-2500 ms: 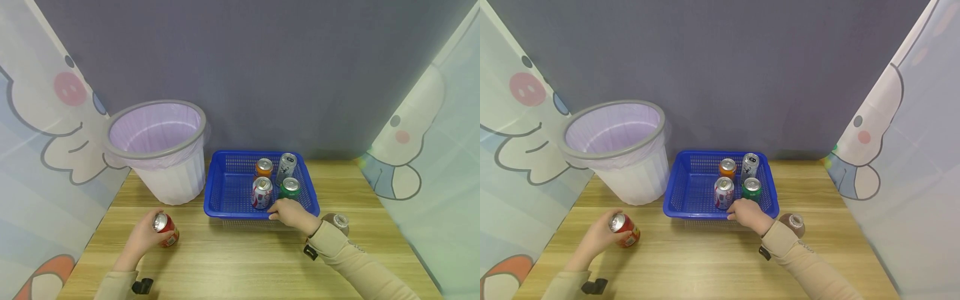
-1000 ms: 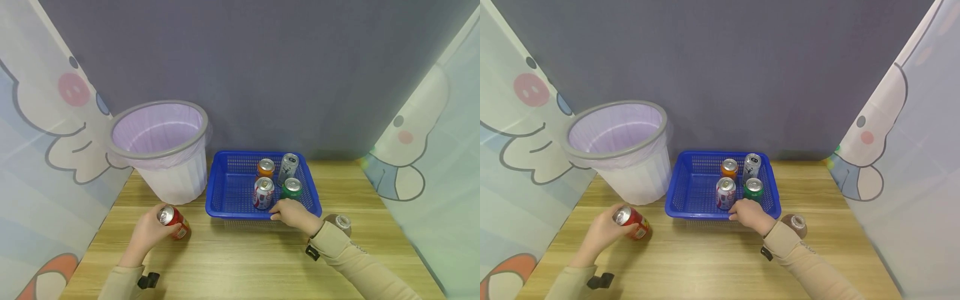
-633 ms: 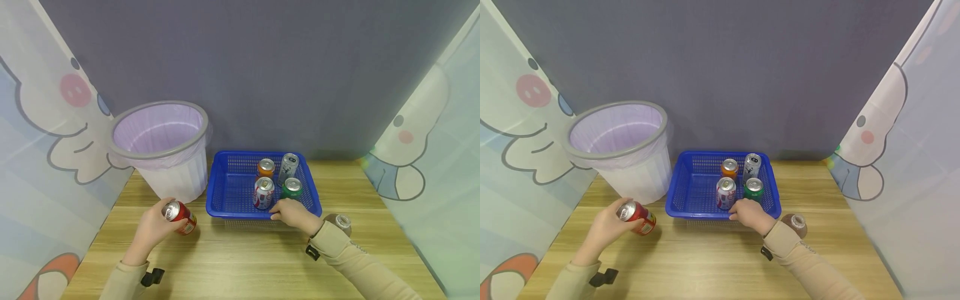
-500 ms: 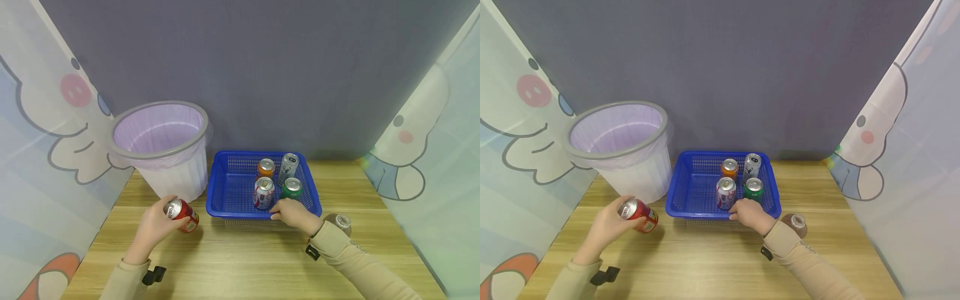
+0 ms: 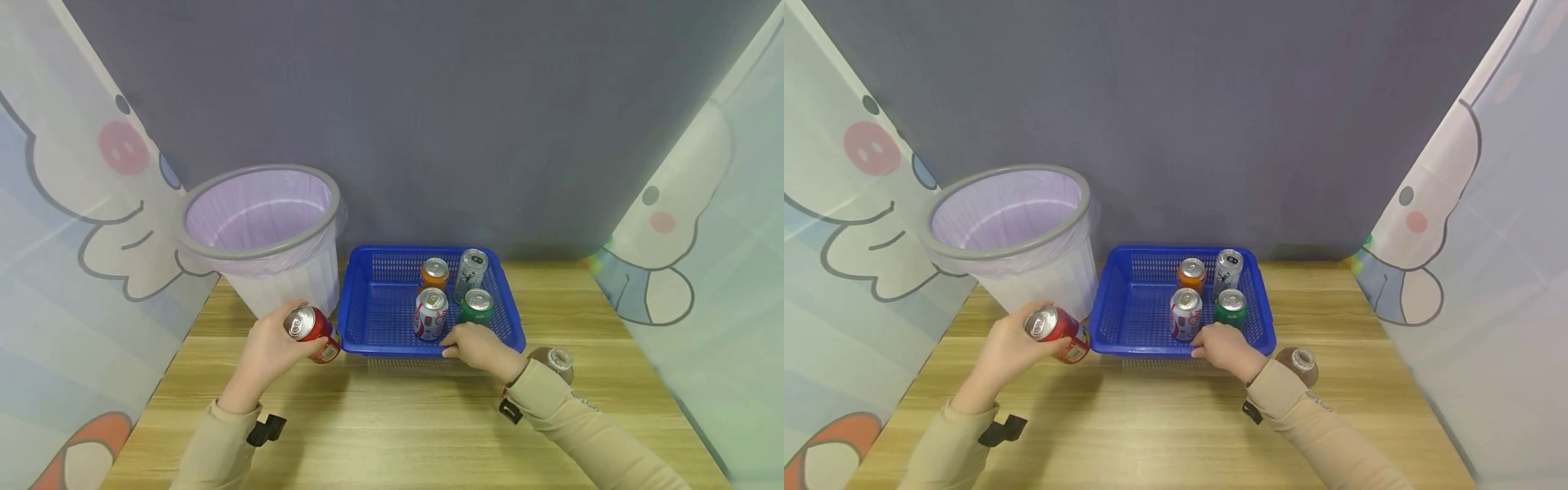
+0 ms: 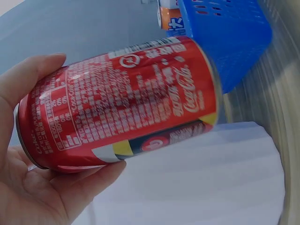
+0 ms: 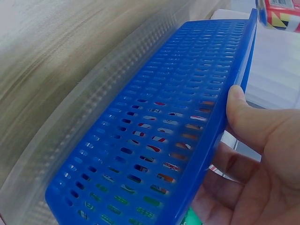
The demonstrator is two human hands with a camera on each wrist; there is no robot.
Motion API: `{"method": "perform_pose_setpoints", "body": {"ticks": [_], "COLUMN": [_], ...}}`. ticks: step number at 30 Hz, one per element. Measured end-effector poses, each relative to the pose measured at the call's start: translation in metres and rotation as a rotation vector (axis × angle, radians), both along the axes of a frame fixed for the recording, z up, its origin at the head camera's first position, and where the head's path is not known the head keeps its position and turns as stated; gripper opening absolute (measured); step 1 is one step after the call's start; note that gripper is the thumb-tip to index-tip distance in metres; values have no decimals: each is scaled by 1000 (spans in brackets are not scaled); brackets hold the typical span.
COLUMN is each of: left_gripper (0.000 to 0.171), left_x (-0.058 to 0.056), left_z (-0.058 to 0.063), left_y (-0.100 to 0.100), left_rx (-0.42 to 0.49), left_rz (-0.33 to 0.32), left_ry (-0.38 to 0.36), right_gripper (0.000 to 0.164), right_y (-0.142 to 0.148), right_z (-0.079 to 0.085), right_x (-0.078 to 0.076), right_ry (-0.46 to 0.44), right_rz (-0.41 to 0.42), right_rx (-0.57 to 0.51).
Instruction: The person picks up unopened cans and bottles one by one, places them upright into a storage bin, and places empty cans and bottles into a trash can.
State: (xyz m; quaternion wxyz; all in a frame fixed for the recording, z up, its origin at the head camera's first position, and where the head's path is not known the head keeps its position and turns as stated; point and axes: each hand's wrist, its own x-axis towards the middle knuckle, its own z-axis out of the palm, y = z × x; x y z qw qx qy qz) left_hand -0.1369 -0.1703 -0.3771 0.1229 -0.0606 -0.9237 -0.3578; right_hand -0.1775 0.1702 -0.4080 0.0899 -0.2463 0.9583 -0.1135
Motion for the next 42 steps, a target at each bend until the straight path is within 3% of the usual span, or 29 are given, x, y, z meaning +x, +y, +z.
{"method": "perform_pose_setpoints", "body": {"ticks": [7, 23, 31, 42], "left_gripper": [64, 64, 57, 64], "left_x": [-7, -32, -45, -65], "left_z": [7, 8, 6, 3], "left_y": [11, 38, 49, 57], "left_rx": [44, 119, 105, -11], "left_rz": [-20, -106, -167, -208], "left_ry": [-8, -20, -14, -34], "right_gripper": [20, 20, 19, 19], "right_y": [0, 1, 0, -1], "right_z": [-1, -1, -1, 2], "right_x": [-1, 0, 0, 2], "right_ry": [-11, -13, -13, -4], "right_rz": [-20, -16, -16, -5], "right_rx": [9, -9, -15, -11]}}
